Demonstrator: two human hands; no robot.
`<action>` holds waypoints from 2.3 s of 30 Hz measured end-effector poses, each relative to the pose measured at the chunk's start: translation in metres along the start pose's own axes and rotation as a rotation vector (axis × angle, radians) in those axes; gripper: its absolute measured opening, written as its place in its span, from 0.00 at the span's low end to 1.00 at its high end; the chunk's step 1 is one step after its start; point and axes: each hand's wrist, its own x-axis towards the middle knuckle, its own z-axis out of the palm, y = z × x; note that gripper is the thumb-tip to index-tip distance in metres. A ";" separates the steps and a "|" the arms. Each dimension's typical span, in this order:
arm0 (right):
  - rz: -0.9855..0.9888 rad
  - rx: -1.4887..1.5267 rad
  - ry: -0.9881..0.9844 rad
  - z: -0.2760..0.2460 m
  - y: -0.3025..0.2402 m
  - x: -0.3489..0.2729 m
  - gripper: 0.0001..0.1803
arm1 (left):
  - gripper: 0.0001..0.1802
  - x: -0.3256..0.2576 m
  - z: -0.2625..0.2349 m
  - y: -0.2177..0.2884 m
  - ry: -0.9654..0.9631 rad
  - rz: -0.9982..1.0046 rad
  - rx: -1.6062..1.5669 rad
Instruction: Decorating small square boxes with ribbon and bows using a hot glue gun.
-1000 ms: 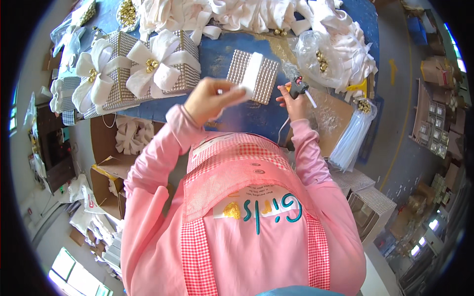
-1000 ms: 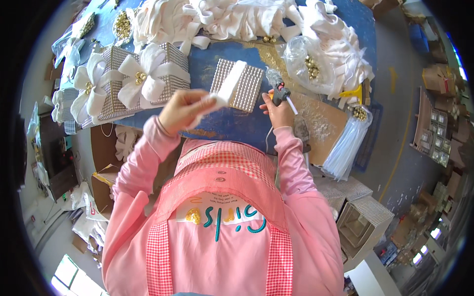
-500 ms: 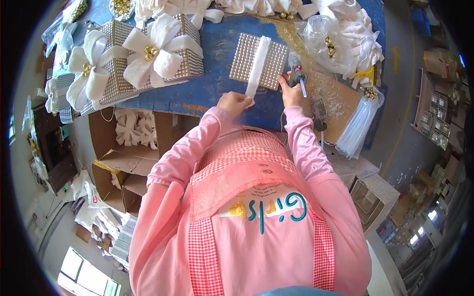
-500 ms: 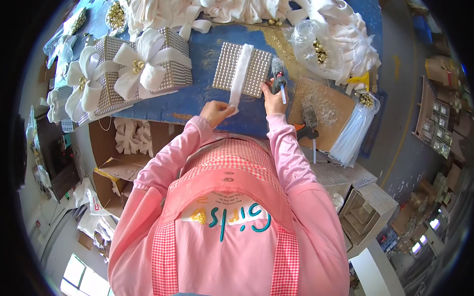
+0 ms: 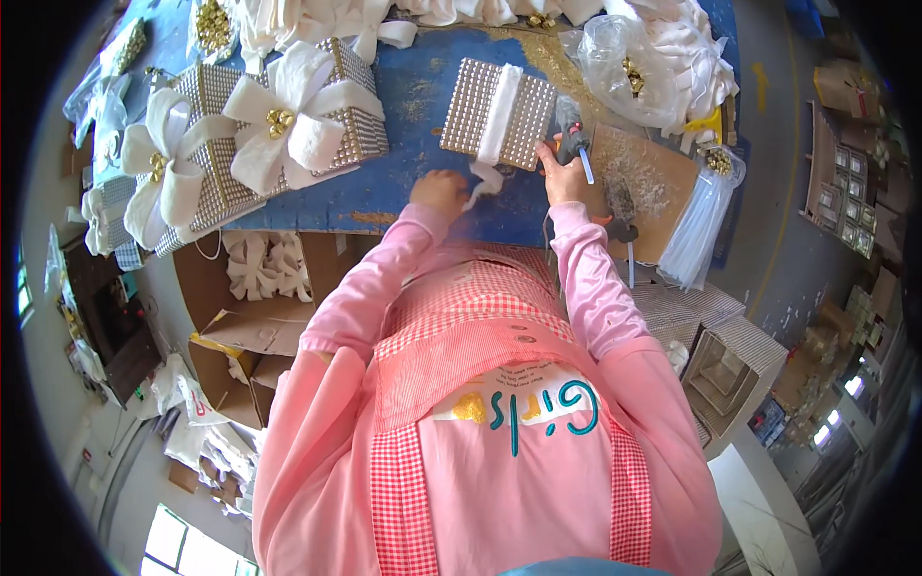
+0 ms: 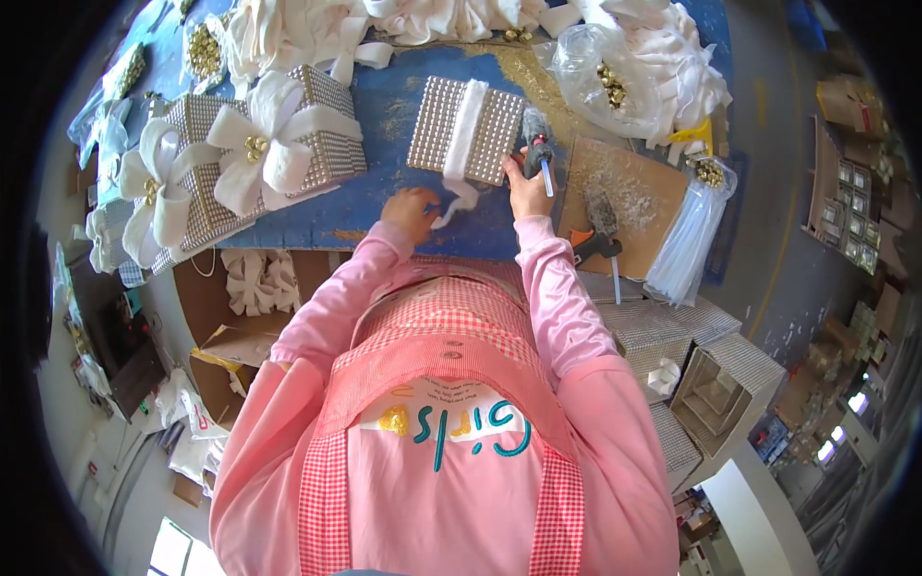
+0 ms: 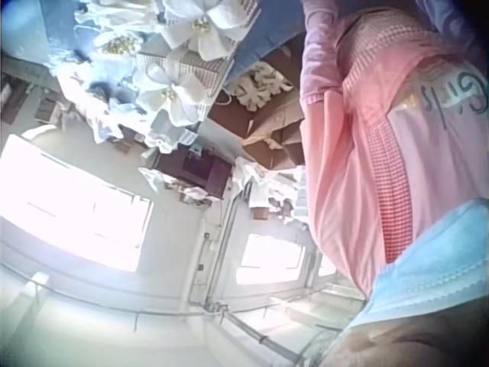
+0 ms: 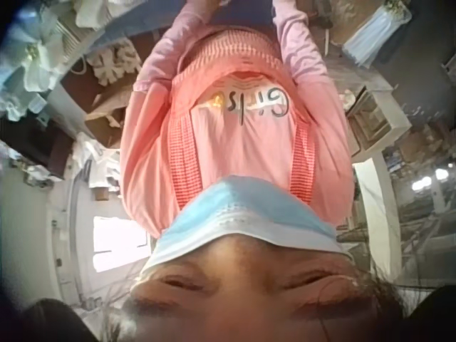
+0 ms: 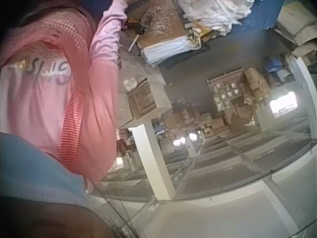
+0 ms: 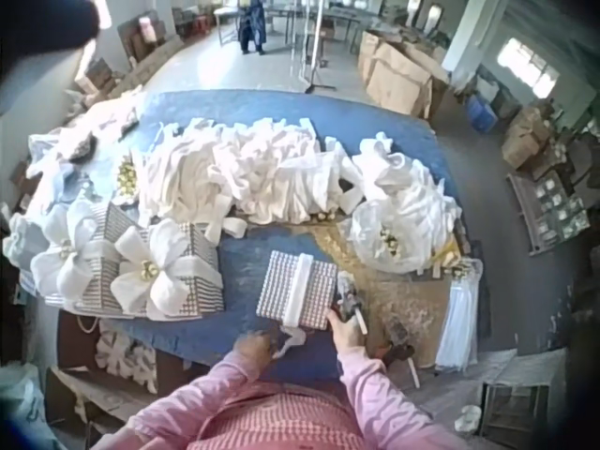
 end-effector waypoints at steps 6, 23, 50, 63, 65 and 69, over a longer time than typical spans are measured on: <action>-0.031 0.025 0.082 0.002 0.012 -0.002 0.18 | 0.09 0.041 -0.108 0.061 -0.016 0.017 0.006; -0.075 -0.052 0.124 0.004 0.019 -0.001 0.25 | 0.29 -0.013 -0.074 0.041 -0.080 0.434 0.306; 0.089 0.259 -0.058 -0.001 -0.045 0.050 0.11 | 0.18 0.040 -0.064 -0.029 0.434 -0.418 -0.659; 0.145 0.210 -0.116 -0.052 -0.041 -0.001 0.11 | 0.22 0.002 -0.013 0.012 -0.162 -0.637 -1.125; 0.153 0.210 -0.110 -0.051 -0.043 -0.005 0.10 | 0.20 0.001 0.009 -0.004 -0.103 -0.517 -1.219; 0.120 0.196 -0.136 -0.057 -0.041 -0.010 0.12 | 0.16 -0.009 -0.015 0.008 -0.209 -0.437 -1.301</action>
